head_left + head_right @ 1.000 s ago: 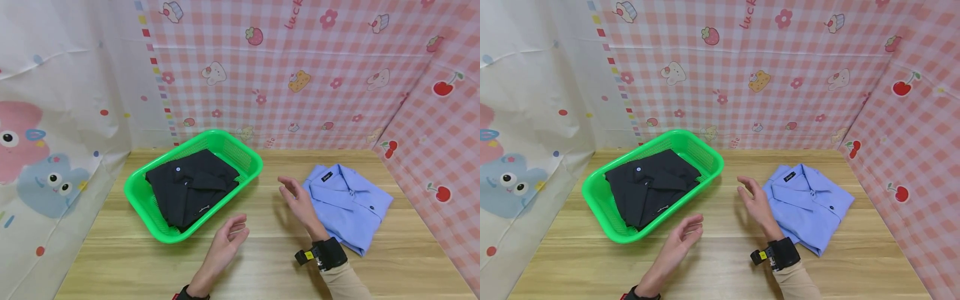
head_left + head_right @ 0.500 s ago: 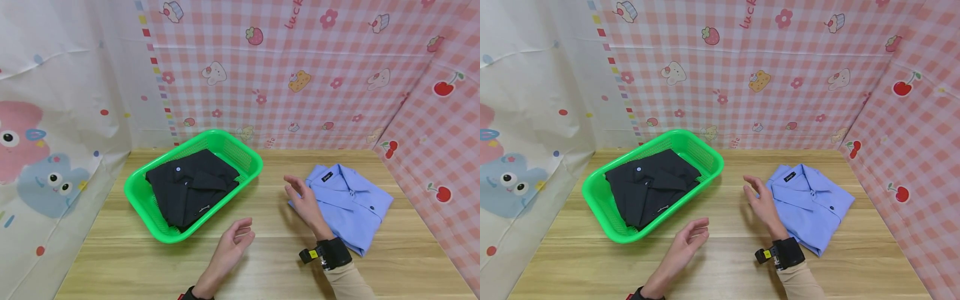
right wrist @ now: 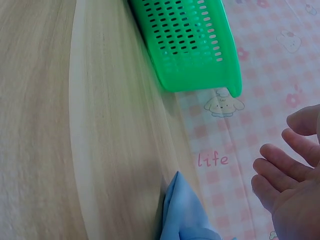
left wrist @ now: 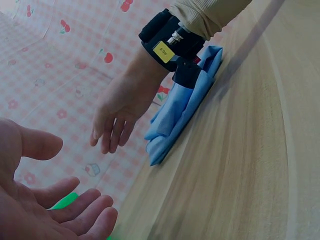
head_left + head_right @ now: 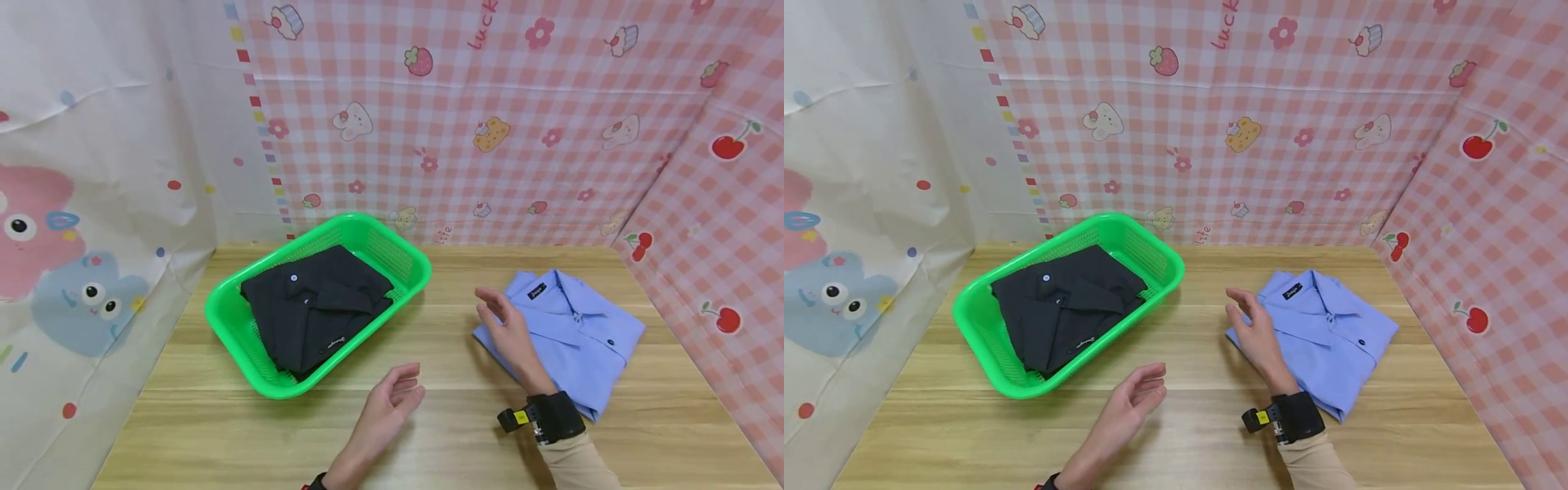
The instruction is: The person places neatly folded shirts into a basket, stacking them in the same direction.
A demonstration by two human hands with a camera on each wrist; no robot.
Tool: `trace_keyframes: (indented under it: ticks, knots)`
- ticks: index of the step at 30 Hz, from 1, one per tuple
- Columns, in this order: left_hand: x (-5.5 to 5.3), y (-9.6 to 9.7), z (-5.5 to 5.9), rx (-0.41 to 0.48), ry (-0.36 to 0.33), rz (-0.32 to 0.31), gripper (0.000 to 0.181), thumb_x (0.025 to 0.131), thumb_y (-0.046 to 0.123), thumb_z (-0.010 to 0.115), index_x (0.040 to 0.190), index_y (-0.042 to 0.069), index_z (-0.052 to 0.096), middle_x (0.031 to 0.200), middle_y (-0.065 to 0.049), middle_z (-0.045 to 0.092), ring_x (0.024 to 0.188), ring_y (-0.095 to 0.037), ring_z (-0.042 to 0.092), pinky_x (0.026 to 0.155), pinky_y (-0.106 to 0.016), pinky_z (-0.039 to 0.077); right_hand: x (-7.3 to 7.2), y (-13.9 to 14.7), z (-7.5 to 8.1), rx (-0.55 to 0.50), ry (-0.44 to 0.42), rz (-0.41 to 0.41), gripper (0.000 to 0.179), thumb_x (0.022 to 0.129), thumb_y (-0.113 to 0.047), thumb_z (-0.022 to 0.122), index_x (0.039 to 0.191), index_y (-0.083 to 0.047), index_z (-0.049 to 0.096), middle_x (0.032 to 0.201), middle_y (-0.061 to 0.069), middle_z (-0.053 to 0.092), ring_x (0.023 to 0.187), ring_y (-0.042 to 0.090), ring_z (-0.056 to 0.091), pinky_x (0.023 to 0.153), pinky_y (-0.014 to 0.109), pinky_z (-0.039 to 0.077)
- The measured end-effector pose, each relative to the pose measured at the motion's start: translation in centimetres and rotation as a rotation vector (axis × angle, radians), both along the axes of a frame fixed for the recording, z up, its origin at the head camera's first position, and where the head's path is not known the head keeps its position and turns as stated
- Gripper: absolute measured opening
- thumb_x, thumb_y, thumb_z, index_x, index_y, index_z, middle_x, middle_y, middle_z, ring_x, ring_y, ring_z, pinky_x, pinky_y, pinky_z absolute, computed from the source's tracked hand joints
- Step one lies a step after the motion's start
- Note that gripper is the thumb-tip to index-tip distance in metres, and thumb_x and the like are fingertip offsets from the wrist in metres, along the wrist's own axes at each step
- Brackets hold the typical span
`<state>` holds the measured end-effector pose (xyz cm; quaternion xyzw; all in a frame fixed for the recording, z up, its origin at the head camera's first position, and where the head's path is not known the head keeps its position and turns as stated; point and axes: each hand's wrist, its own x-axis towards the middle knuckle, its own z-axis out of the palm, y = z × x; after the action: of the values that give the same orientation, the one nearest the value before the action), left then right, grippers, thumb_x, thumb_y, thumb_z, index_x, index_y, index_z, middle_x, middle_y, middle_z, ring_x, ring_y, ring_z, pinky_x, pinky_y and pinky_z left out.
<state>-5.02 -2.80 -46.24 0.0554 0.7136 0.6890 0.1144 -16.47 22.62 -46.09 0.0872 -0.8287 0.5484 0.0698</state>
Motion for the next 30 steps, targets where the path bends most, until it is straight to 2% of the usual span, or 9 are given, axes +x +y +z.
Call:
trace_keyframes:
  ticks: [4, 6, 13, 17, 19, 30]
  knots:
    - [0.3, 0.3, -0.1, -0.008, -0.016, -0.005, 0.047, 0.102, 0.02, 0.064, 0.143, -0.001, 0.054, 0.142, -0.022, 0.058, 0.128, -0.037, 0.057, 0.108, -0.053, 0.047, 0.1, 0.5, -0.3, -0.006, -0.006, -0.026, 0.04, 0.109, -0.018, 0.053, 0.145, 0.0, 0.052, 0.15, 0.02, 0.053, 0.143, 0.037, 0.046, 0.119, 0.052, 0.035]
    - [0.4, 0.4, -0.2, -0.007, -0.021, -0.008, 0.047, 0.102, 0.02, 0.064, 0.143, 0.0, 0.054, 0.142, -0.021, 0.058, 0.128, -0.036, 0.057, 0.107, -0.053, 0.048, 0.1, 0.8, -0.4, -0.01, -0.003, -0.042, 0.039, 0.109, -0.016, 0.053, 0.144, 0.001, 0.053, 0.149, 0.02, 0.054, 0.142, 0.036, 0.047, 0.119, 0.042, 0.038]
    - [0.7, 0.9, -0.6, -0.012, -0.038, -0.009, 0.048, 0.101, 0.021, 0.065, 0.143, 0.0, 0.054, 0.144, -0.02, 0.057, 0.126, -0.034, 0.059, 0.106, -0.052, 0.049, 0.3, 1.8, -0.5, -0.01, 0.004, -0.064, 0.039, 0.109, -0.016, 0.053, 0.144, 0.003, 0.052, 0.148, 0.021, 0.055, 0.141, 0.034, 0.049, 0.118, 0.039, 0.038]
    - [0.6, 1.1, -0.8, -0.02, -0.031, -0.011, 0.048, 0.102, 0.022, 0.065, 0.142, -0.001, 0.055, 0.144, -0.021, 0.057, 0.125, -0.034, 0.06, 0.105, -0.051, 0.05, 0.4, 2.6, -0.6, 0.005, 0.012, -0.088, 0.041, 0.11, -0.019, 0.052, 0.145, 0.001, 0.051, 0.148, 0.019, 0.055, 0.14, 0.033, 0.05, 0.109, 0.012, 0.038]
    - [0.6, 1.3, -0.8, -0.024, -0.034, -0.012, 0.047, 0.101, 0.022, 0.065, 0.142, -0.001, 0.055, 0.144, -0.02, 0.057, 0.125, -0.034, 0.06, 0.105, -0.05, 0.05, 0.5, 2.9, -0.6, 0.004, 0.011, -0.097, 0.042, 0.11, -0.02, 0.051, 0.146, 0.001, 0.051, 0.148, 0.02, 0.054, 0.14, 0.033, 0.049, 0.103, 0.005, 0.035]
    - [0.6, 1.9, -0.8, -0.006, -0.019, -0.016, 0.046, 0.101, 0.019, 0.065, 0.141, 0.0, 0.056, 0.143, -0.02, 0.058, 0.124, -0.035, 0.061, 0.103, -0.05, 0.051, 0.4, 4.4, -0.5, 0.031, -0.036, -0.138, 0.045, 0.111, -0.027, 0.049, 0.148, -0.001, 0.049, 0.15, 0.017, 0.054, 0.143, 0.033, 0.047, 0.102, 0.005, 0.035]
